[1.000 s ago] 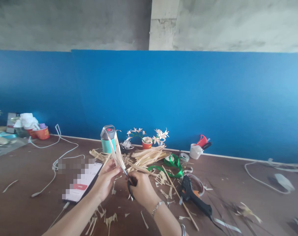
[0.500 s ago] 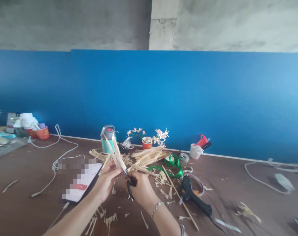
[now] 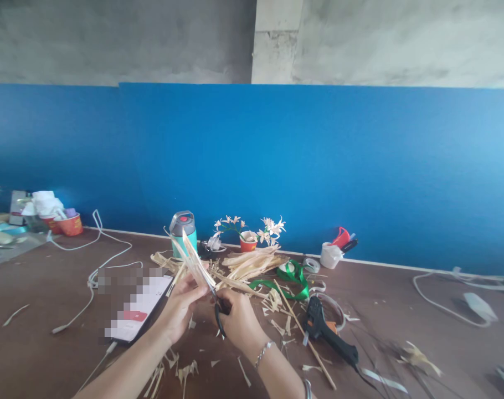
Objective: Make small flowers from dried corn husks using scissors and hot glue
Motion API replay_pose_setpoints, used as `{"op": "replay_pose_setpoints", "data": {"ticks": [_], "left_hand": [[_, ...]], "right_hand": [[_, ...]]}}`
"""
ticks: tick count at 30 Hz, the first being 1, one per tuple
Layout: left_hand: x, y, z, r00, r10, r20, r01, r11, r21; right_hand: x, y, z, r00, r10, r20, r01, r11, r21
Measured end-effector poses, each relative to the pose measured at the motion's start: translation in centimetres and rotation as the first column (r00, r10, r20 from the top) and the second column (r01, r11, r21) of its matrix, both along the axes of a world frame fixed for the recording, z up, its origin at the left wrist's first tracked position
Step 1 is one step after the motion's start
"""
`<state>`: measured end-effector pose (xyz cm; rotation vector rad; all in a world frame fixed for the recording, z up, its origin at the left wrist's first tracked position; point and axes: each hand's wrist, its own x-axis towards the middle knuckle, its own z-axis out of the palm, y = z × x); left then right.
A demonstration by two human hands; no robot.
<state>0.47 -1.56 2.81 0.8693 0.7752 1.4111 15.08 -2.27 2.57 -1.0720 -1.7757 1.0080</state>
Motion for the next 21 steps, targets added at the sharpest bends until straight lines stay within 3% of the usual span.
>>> {"op": "replay_pose_setpoints", "data": {"ticks": [21], "left_hand": [[0.12, -0.33, 0.79, 0.997, -0.077, 0.006, 0.077, 0.995, -0.057]], "right_hand": [[-0.23, -0.26, 0.48, 0.996, -0.001, -0.087, -0.004, 0.998, -0.055]]}}
